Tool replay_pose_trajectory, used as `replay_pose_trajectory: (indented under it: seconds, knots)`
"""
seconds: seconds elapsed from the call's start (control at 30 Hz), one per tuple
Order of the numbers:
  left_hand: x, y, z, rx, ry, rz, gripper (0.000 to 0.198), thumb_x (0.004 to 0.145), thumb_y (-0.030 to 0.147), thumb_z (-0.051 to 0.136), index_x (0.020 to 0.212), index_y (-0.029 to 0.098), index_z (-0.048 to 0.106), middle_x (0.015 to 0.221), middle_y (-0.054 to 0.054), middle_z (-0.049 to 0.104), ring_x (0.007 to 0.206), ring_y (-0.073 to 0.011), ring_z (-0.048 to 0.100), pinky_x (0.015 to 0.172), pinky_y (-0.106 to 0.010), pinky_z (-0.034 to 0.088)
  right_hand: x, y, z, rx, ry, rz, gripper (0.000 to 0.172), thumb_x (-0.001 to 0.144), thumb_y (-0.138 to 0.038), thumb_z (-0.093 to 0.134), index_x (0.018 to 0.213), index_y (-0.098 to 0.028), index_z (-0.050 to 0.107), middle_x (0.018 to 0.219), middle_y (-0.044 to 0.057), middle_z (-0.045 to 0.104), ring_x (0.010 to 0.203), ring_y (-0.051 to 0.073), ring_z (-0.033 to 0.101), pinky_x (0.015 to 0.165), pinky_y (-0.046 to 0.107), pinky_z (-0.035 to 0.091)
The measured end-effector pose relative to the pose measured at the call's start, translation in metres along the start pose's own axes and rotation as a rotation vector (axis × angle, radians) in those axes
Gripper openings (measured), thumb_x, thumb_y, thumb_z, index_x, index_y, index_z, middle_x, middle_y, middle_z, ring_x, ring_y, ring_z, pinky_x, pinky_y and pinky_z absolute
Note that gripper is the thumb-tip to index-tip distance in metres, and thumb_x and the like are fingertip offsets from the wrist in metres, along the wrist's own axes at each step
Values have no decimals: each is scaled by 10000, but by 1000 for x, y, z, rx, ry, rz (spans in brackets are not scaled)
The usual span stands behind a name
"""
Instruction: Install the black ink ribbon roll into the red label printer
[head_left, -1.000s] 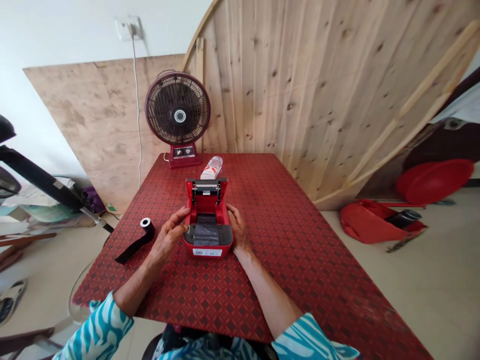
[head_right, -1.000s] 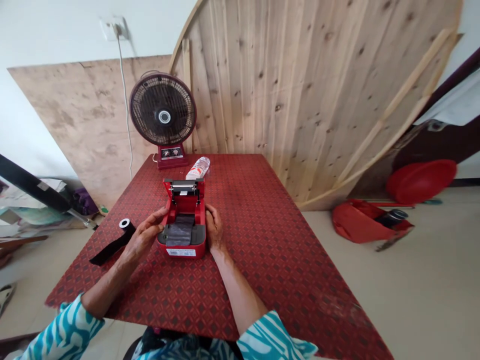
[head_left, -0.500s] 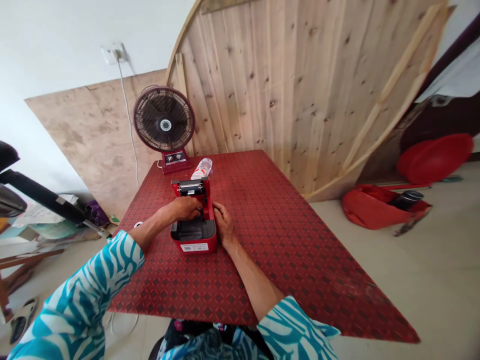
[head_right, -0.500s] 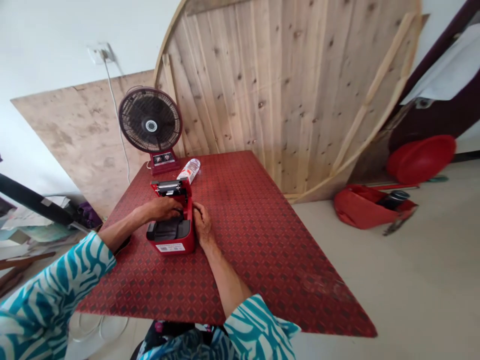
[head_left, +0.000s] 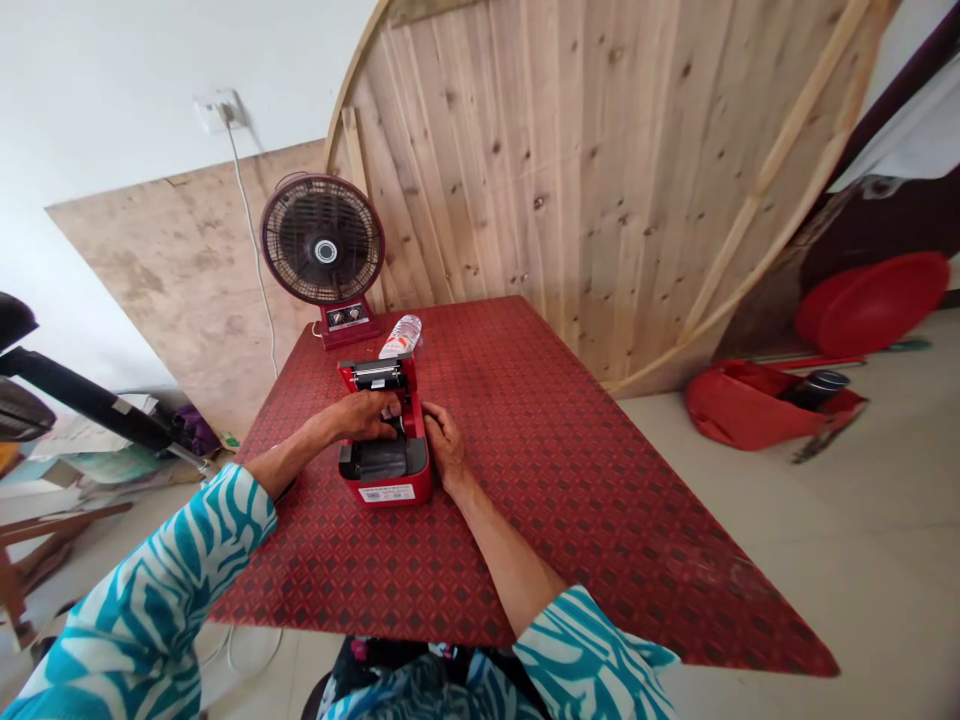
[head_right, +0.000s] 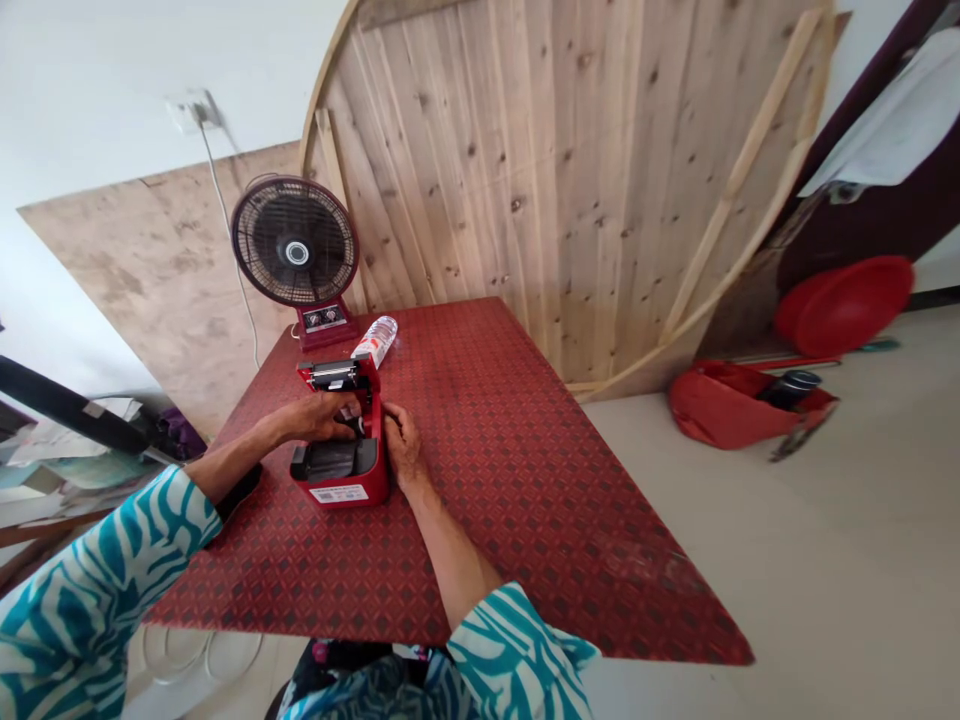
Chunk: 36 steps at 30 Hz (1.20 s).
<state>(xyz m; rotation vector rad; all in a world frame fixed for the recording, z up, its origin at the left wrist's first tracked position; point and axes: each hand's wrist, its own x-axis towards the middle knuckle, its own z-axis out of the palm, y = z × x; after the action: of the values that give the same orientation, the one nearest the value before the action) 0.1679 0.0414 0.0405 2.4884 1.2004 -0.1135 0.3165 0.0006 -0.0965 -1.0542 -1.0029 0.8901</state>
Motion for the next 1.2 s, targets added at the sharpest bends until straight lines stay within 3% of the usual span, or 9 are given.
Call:
replay_pose_trajectory:
  seconds: [0.1, 0.23, 0.37, 0.5, 0.67, 0.83, 1.03, 1.13, 1.2]
  knots:
    - [-14, -3, -5, -247, 95, 47, 322, 734, 253, 648, 1045, 171, 634, 954, -45, 682, 889, -190, 630, 790, -282, 477, 0, -2, -1, 6, -2, -1, 357, 778, -409, 501, 1037, -228, 664, 1104, 53, 690, 1084, 222, 599, 1011, 403, 423]
    - [-48, -6, -6, -734, 262, 95, 339, 719, 304, 713, 1012, 158, 626, 894, -35, 679, 804, -159, 631, 736, -266, 493, -1, -3, -1, 28, -17, 20, 347, 780, -409, 507, 1037, -233, 661, 1095, 45, 697, 1069, 219, 608, 993, 399, 439]
    - [-82, -11, 5, -1136, 457, 107, 342, 668, 289, 796, 922, 156, 610, 876, -39, 691, 752, -133, 634, 708, -232, 503, -2, -1, -2, 23, -14, 46, 378, 777, -417, 518, 1072, -224, 653, 1153, 60, 676, 1112, 233, 591, 1022, 423, 416]
    - [-92, -13, 22, -1335, 521, 77, 422, 651, 287, 821, 993, 173, 601, 907, -40, 708, 696, -116, 644, 680, -214, 514, -2, 2, -4, 4, -15, 37, 386, 783, -417, 515, 1086, -218, 649, 1170, 68, 670, 1137, 237, 580, 1045, 434, 392]
    - [-92, -6, 37, -1396, 554, 25, 452, 632, 311, 826, 1003, 163, 614, 966, -75, 712, 792, -176, 687, 655, -225, 532, -2, 2, -5, 7, -8, 35, 372, 780, -415, 532, 1074, -222, 652, 1159, 64, 676, 1129, 234, 586, 1040, 433, 397]
    - [-117, -13, 44, -1344, 731, -135, 439, 600, 321, 838, 944, 174, 610, 825, -23, 705, 637, -136, 657, 536, -191, 495, -3, 2, -5, 13, -10, 60, 359, 782, -409, 534, 1070, -230, 653, 1153, 58, 679, 1121, 232, 588, 1033, 437, 403]
    - [-140, -41, 11, -1134, 902, -229, 488, 593, 367, 826, 984, 167, 613, 821, -25, 689, 657, -136, 640, 556, -206, 487, -1, 2, -6, 1, -3, 72, 364, 767, -418, 547, 1062, -232, 653, 1150, 58, 683, 1106, 235, 596, 1016, 433, 417]
    - [-122, -56, -4, -994, 898, -195, 437, 593, 312, 803, 950, 177, 590, 816, -4, 675, 702, -127, 636, 644, -224, 498, 0, 2, -6, 0, 2, 74, 366, 761, -424, 552, 1053, -228, 655, 1138, 59, 689, 1100, 239, 600, 1015, 439, 417]
    - [-100, -69, -3, -936, 857, -175, 408, 562, 273, 787, 884, 176, 557, 772, 15, 665, 714, -125, 637, 701, -241, 498, 0, 3, -6, 6, 1, 77, 368, 757, -427, 554, 1049, -226, 656, 1136, 60, 688, 1102, 241, 600, 1015, 444, 417]
